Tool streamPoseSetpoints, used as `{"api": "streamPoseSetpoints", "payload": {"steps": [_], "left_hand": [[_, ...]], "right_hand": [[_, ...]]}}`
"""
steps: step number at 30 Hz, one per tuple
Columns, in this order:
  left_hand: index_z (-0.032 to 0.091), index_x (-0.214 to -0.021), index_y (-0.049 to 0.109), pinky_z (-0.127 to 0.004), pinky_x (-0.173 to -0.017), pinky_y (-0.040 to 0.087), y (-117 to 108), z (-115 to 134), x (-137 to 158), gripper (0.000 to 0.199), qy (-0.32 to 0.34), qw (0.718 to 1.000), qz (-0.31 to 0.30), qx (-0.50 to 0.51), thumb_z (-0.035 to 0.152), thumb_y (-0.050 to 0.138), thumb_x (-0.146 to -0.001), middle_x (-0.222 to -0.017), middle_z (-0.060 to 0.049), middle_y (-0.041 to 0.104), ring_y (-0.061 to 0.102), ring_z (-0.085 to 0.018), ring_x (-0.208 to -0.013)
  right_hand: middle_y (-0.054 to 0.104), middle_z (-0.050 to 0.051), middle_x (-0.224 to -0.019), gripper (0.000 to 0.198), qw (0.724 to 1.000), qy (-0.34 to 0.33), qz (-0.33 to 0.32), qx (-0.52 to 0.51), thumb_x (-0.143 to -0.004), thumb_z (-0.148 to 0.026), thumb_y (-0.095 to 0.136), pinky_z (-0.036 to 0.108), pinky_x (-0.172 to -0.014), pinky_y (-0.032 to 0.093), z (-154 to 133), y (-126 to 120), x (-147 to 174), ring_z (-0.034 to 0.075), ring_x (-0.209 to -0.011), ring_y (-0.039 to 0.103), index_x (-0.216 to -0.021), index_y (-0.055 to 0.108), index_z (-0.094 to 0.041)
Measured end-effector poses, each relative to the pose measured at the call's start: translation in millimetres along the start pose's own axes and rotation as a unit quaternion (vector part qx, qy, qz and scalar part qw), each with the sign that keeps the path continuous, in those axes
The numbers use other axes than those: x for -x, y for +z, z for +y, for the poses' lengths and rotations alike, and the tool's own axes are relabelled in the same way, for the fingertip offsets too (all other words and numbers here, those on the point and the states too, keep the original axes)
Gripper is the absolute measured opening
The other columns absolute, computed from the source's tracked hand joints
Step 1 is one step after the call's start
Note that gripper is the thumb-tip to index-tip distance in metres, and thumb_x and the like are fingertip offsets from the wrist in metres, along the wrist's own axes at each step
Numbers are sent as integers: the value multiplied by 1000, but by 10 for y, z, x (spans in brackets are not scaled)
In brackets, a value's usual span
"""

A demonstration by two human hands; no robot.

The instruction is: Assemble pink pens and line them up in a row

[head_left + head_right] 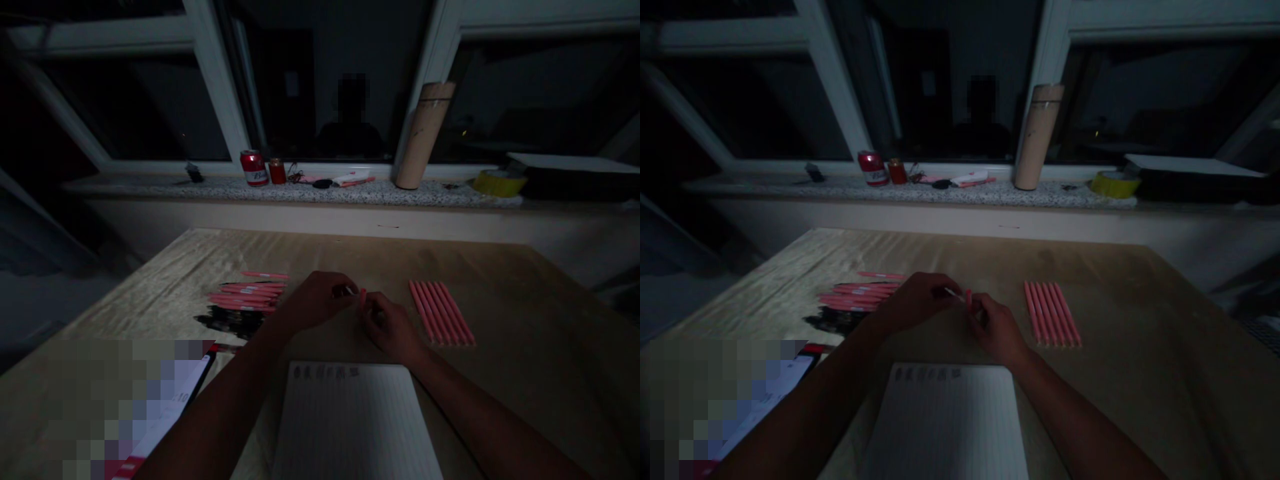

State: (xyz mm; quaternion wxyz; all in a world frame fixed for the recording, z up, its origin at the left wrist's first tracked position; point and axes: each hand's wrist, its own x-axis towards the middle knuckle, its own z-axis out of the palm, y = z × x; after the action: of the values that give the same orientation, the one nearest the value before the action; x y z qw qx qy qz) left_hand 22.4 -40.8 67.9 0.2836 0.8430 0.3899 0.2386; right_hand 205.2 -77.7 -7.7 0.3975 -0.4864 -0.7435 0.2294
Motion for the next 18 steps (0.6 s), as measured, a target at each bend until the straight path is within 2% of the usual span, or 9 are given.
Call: {"api": "streamPoseSetpoints", "payload": {"steps": [5, 10, 18], "left_hand": [[14, -83, 63, -19, -61, 47, -56, 69, 5, 26, 0, 991, 79, 107, 37, 50, -81, -82, -2, 64, 58, -11, -71], [13, -80, 61, -16, -54, 46, -96, 123, 16, 30, 5, 981, 167, 101, 40, 47, -83, -69, 1, 58, 51, -7, -59], [13, -78, 57, -16, -54, 45, -60, 163, 12, 32, 6, 985, 144, 99, 40, 42, -86, -74, 0, 56, 51, -7, -63]], "right_hand": [[62, 1, -77, 16, 1000, 0, 3, 3, -83, -25, 48, 20, -53, 40, -15, -1, -2, 10, -58, 54, -96, 54, -19], [63, 2, -78, 16, 1000, -1, 1, 8, -83, -26, 47, 22, -57, 42, -30, 0, -10, 12, -62, 56, -95, 56, -19], [63, 3, -79, 20, 1000, -16, -8, 11, -84, -24, 46, 23, -59, 43, -67, -15, -10, 13, -63, 56, -100, 56, -19]]}}
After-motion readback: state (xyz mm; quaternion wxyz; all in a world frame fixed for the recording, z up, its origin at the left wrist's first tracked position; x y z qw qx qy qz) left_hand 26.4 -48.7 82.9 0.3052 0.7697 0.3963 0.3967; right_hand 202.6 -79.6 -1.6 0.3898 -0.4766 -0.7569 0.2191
